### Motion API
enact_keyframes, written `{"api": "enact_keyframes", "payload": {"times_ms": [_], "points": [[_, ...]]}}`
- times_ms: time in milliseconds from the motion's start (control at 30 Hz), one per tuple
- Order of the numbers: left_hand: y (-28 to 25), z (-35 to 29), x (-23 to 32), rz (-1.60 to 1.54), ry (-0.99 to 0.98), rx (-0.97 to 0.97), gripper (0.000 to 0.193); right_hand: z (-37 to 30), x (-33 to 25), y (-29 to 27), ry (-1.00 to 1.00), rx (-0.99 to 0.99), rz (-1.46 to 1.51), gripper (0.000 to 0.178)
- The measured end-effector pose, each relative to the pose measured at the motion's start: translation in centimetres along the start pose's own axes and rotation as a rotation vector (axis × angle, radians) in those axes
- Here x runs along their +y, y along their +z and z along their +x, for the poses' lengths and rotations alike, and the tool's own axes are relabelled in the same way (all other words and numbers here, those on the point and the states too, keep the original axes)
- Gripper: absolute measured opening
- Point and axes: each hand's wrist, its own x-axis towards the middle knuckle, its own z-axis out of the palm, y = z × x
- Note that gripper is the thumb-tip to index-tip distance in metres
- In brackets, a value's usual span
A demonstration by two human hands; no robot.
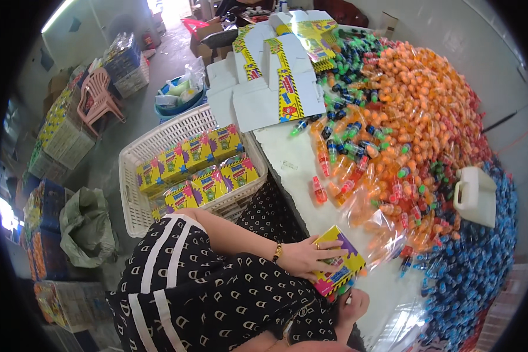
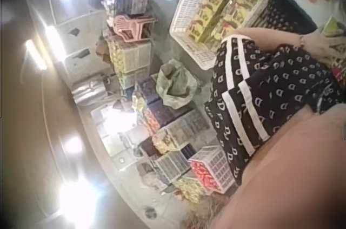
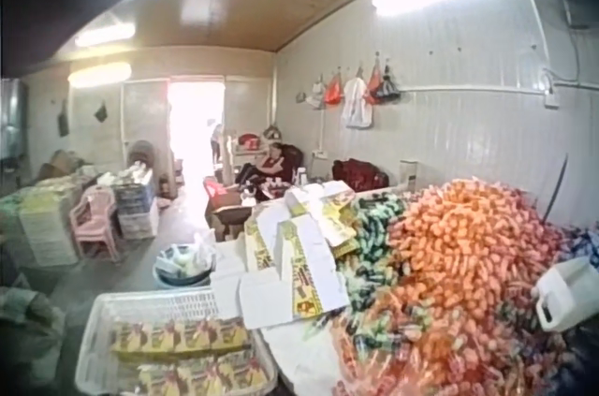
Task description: Packaging small colorful bottles into boxes and bags on a production line.
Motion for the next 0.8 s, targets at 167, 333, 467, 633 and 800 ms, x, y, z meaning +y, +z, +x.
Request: {"api": "enact_keyframes", "payload": {"times_ms": [167,333,467,633,800], "points": [[-0.3,0.2,-0.7,-0.210,0.077,0.155,0.050,-1.3,-0.4,-0.9,-0.160,-0.095,0.012,0.024],[1.3,-3.0,-2.3,-0.549,-0.340,0.561,0.030,-2.6,-0.2,-0.1,0.006,-0.057,-0.015,0.024],[2.8,-3.2,-4.2,-0.367,-0.343,0.207,0.022,-3.6,-0.6,0.9,0.302,-0.172,-0.054,0.025],[1.8,-1.5,-5.7,-0.073,-0.460,-0.143,0.019,-2.2,-0.5,-0.5,0.196,-0.344,-0.033,0.032],[-0.2,-4.7,-3.1,-0.184,-0.358,0.022,0.017,-2.7,-0.5,-0.9,0.124,-0.400,0.151,0.019]]}}
